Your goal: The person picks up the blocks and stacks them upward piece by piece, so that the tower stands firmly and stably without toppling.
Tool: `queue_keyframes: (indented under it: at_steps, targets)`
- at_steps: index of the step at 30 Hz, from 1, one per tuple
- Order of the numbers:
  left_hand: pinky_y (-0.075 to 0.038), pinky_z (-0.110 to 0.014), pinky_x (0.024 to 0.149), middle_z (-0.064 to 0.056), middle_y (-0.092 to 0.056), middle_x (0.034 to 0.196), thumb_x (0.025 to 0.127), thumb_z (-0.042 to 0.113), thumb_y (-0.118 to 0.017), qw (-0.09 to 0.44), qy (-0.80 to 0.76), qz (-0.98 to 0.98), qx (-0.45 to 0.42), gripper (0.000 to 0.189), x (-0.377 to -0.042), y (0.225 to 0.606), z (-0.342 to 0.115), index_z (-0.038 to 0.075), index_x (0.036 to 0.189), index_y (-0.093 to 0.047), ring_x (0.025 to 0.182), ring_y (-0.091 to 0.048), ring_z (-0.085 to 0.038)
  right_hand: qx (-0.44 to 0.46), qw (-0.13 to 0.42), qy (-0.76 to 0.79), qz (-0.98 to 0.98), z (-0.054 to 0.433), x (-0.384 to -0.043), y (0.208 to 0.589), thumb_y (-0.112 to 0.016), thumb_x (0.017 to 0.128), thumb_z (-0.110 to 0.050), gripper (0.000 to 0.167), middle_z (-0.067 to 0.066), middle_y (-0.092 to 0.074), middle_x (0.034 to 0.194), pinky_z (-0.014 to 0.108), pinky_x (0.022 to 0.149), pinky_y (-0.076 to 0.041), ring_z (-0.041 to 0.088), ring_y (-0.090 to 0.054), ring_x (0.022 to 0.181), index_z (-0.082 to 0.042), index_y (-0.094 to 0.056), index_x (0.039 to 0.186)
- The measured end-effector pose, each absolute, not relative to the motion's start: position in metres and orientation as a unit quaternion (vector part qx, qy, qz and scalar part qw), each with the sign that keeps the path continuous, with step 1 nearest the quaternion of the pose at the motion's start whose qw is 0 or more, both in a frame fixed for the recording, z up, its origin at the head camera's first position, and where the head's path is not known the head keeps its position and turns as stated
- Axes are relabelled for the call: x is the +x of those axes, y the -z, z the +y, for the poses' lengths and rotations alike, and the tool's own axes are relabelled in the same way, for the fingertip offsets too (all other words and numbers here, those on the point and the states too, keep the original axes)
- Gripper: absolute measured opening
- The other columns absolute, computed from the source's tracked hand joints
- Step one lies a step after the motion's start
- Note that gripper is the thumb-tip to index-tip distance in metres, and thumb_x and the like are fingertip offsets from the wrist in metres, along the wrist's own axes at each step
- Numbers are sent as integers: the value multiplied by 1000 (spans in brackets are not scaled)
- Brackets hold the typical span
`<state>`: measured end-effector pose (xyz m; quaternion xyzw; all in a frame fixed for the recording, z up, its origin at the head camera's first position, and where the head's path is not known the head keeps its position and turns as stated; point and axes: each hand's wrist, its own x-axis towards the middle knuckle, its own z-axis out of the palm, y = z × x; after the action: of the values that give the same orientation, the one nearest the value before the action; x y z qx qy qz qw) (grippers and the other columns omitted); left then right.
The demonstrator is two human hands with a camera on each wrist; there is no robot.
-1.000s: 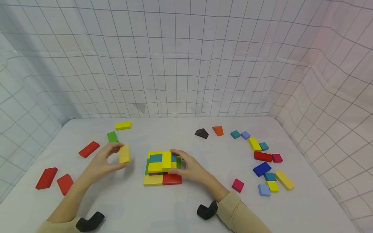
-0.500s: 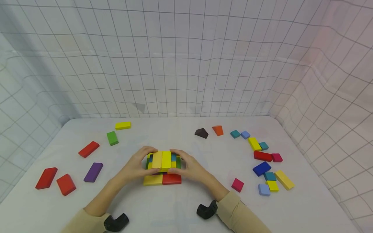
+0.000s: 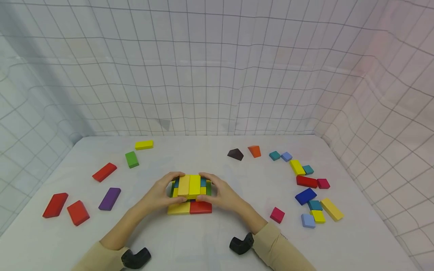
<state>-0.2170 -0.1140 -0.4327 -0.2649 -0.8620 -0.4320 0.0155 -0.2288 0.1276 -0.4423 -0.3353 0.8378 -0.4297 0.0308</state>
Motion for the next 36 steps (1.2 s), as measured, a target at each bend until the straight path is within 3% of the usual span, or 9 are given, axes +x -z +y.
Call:
queue_keyframes:
  at_steps: [9, 12, 16, 19, 26, 33, 36]
  targets:
    - [-39, -46, 98, -11, -47, 127, 72, 24, -78, 16, 441, -856, -270, 67, -218, 435, -113, 5, 126, -43, 111, -47, -26, -334, 35, 436, 835, 129, -229, 441, -68, 83, -27, 64, 3, -41, 140, 43, 99, -38, 20, -41, 124, -11, -38, 137]
    - [-36, -49, 99, -10, -43, 133, 71, 30, -78, 9, 437, -858, -269, 76, -217, 435, -115, 7, 132, -39, 118, -43, -27, -332, 36, 442, 832, 129, -229, 441, -68, 83, -24, 63, 5, -41, 140, 45, 99, -38, 21, -41, 123, -10, -38, 137]
    - [-29, -54, 102, -7, -33, 142, 69, 37, -79, 2, 425, -871, -247, 88, -212, 434, -133, 12, 139, -32, 128, -33, -29, -333, 38, 440, 833, 128, -229, 441, -68, 83, -24, 64, 4, -40, 140, 43, 99, -38, 21, -41, 123, -10, -38, 137]
    - [-29, -56, 101, -8, -33, 143, 70, 35, -78, 26, 405, -886, -226, 86, -208, 435, -158, 12, 139, -33, 130, -31, -30, -328, 41, 436, 837, 127, -229, 441, -68, 83, -27, 65, 3, -40, 141, 41, 99, -38, 19, -40, 124, -12, -37, 138]
    - [-37, -58, 92, -14, -44, 129, 70, 18, -79, 113, 347, -914, -177, 70, -191, 445, -227, 6, 129, -44, 119, -40, -33, -319, 48, 441, 837, 124, -223, 431, -69, 82, -19, 65, 10, -39, 141, 47, 98, -37, 26, -40, 124, -4, -37, 137]
    - [-41, -63, 80, -19, -45, 122, 69, 22, -78, 139, 257, -949, -119, 64, -170, 447, -265, 6, 123, -50, 107, -41, -38, -322, 41, 433, 841, 127, -229, 442, -69, 82, -29, 66, 1, -40, 141, 41, 98, -39, 17, -40, 123, -12, -38, 137]
    - [-46, -60, 75, -19, -48, 114, 68, 20, -79, 148, 242, -953, -105, 59, -166, 447, -269, 4, 119, -53, 99, -46, -37, -321, 42, 433, 841, 126, -229, 441, -69, 82, -25, 65, 4, -40, 141, 43, 98, -39, 20, -41, 123, -10, -38, 137]
